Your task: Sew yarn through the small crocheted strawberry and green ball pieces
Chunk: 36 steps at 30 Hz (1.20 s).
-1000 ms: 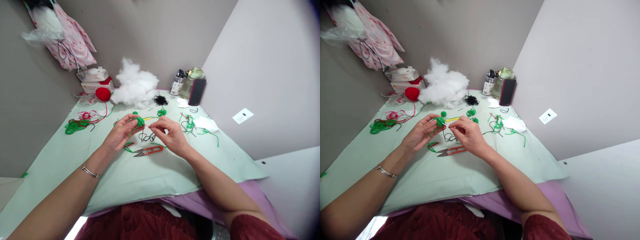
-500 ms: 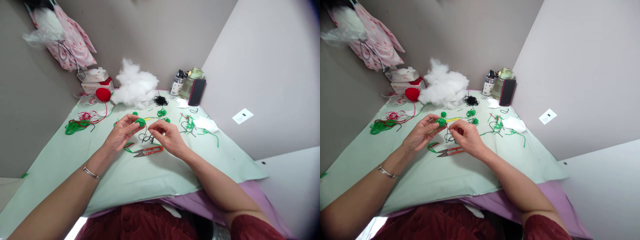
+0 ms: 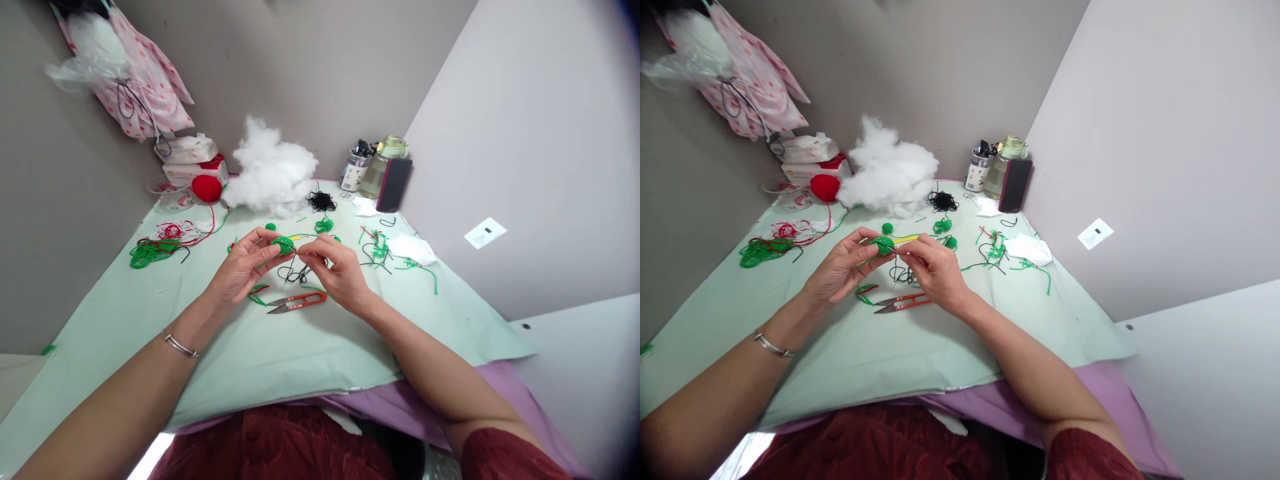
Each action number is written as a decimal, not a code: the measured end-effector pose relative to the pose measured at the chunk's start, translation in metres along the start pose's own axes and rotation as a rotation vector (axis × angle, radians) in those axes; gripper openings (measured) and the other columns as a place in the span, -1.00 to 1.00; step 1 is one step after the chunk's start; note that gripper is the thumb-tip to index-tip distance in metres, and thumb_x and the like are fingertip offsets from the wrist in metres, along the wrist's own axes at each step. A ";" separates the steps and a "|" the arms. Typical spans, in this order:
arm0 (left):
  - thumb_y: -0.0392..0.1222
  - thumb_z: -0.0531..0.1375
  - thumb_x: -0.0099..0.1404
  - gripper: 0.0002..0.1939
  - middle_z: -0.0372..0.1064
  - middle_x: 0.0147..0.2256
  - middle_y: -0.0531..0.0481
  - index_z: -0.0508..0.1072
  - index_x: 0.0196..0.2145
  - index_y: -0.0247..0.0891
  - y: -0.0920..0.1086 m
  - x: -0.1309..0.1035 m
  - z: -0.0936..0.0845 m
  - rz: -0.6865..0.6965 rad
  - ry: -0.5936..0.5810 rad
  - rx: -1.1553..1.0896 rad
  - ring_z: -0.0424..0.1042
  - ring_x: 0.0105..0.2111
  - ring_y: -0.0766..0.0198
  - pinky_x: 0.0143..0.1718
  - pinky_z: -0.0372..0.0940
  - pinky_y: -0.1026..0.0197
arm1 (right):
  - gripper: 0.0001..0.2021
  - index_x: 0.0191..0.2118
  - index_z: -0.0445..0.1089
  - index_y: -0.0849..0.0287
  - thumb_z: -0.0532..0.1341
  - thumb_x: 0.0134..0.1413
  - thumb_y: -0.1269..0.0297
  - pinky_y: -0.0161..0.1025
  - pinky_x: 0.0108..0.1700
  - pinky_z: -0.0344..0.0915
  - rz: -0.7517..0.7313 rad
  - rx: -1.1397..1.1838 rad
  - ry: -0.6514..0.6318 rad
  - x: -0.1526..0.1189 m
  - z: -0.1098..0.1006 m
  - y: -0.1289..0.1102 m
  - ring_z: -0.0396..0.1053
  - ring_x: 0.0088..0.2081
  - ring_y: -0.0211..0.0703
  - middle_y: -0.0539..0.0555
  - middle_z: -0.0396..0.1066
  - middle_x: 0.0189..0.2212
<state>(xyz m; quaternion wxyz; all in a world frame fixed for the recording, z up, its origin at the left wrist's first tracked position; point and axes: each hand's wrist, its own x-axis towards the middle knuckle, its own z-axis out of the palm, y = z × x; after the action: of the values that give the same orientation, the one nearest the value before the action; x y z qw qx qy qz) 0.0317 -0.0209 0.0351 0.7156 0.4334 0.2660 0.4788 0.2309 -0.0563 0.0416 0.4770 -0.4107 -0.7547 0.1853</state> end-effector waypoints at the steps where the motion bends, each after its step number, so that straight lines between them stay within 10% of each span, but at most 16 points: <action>1: -0.26 0.42 0.16 -0.80 0.58 -0.25 0.00 0.51 -0.27 -0.24 0.000 0.000 0.000 -0.001 -0.002 0.003 0.57 -0.18 0.26 0.13 0.39 0.06 | -0.85 -0.24 0.50 0.10 0.17 0.31 0.33 -0.25 -0.36 0.20 -0.007 -0.008 0.003 0.000 0.000 0.000 0.22 -0.42 -0.23 0.03 0.33 -0.42; 16: -0.19 0.49 0.07 -0.71 0.56 -0.29 0.03 0.50 -0.31 -0.24 -0.002 0.000 0.008 0.080 -0.002 0.087 0.53 -0.23 0.28 -0.04 0.46 0.14 | -0.89 -0.32 0.47 0.16 0.22 0.25 0.42 -0.27 -0.37 0.18 -0.002 0.095 0.039 0.001 0.002 -0.004 0.21 -0.43 -0.26 0.00 0.34 -0.45; 26: -0.19 0.45 0.11 -0.73 0.47 -0.29 0.06 0.49 -0.26 -0.21 -0.011 0.000 0.006 0.182 0.065 0.251 0.44 -0.24 0.30 -0.10 0.33 0.21 | -0.75 -0.33 0.36 0.18 0.39 0.02 0.17 -0.31 -0.43 0.26 0.474 0.534 -0.132 0.007 0.003 0.001 0.24 -0.51 -0.35 -0.08 0.33 -0.50; 36: -0.14 0.35 0.24 -0.76 0.40 -0.32 0.06 0.53 -0.13 -0.19 -0.023 0.002 -0.002 0.155 0.005 0.370 0.36 -0.28 0.31 -0.18 0.24 0.24 | -0.73 -0.31 0.36 0.18 0.35 0.10 0.09 -0.28 -0.37 0.39 0.438 0.529 -0.116 0.007 0.003 -0.004 0.41 -0.46 -0.28 -0.01 0.45 -0.46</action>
<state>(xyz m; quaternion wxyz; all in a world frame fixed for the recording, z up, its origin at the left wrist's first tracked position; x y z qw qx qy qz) 0.0415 -0.0223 0.0139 0.5840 0.5756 0.3169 0.4766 0.2251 -0.0525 0.0467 0.4720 -0.4139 -0.6002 0.4956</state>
